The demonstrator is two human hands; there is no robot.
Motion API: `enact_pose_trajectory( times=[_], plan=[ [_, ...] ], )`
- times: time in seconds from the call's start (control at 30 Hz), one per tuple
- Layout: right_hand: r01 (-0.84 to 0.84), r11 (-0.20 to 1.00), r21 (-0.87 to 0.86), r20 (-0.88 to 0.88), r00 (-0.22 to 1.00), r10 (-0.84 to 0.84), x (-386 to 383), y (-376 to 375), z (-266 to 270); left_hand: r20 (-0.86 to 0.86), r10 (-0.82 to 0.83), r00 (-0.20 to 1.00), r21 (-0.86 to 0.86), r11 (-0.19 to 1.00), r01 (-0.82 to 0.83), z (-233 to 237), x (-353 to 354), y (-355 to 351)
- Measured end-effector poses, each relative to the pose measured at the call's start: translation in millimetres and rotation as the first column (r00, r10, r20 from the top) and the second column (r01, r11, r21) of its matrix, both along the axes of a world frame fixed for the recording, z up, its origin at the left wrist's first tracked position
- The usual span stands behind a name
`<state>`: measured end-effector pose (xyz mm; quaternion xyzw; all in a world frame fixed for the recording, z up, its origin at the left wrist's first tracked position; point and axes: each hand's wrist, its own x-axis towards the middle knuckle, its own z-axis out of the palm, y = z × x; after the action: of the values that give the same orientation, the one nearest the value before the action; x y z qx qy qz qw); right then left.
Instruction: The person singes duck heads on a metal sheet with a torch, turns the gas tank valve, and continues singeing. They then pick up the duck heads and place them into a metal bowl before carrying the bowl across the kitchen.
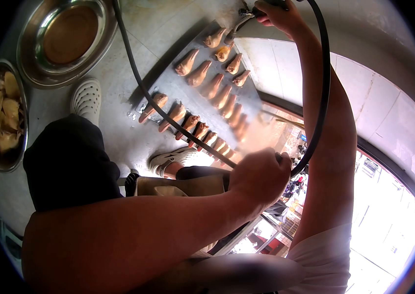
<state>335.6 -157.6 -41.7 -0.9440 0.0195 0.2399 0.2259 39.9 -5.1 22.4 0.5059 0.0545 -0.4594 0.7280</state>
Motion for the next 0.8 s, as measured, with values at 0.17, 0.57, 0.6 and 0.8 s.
enact_pose_trajectory(
  times=[0.17,0.57,0.6,0.8],
  plan=[
    [-0.005,1.0,0.014,-0.032,0.999,0.005,3,-5,-4,0.03,-0.021,0.999,0.02,1.0,0.02,-1,1,-1],
    [0.03,0.999,-0.032,0.037,0.999,-0.029,-9,-5,0,0.018,0.017,1.0,0.024,1.0,-0.017,-1,-4,-8],
    [0.063,0.998,-0.019,0.102,0.993,-0.061,-13,-6,2,0.017,0.002,1.0,0.023,1.0,-0.003,-1,-5,-9],
    [0.05,0.999,-0.002,0.09,0.995,-0.05,-14,-45,2,0.054,-0.036,0.998,0.045,0.998,0.034,-2,-6,-13]
  ],
)
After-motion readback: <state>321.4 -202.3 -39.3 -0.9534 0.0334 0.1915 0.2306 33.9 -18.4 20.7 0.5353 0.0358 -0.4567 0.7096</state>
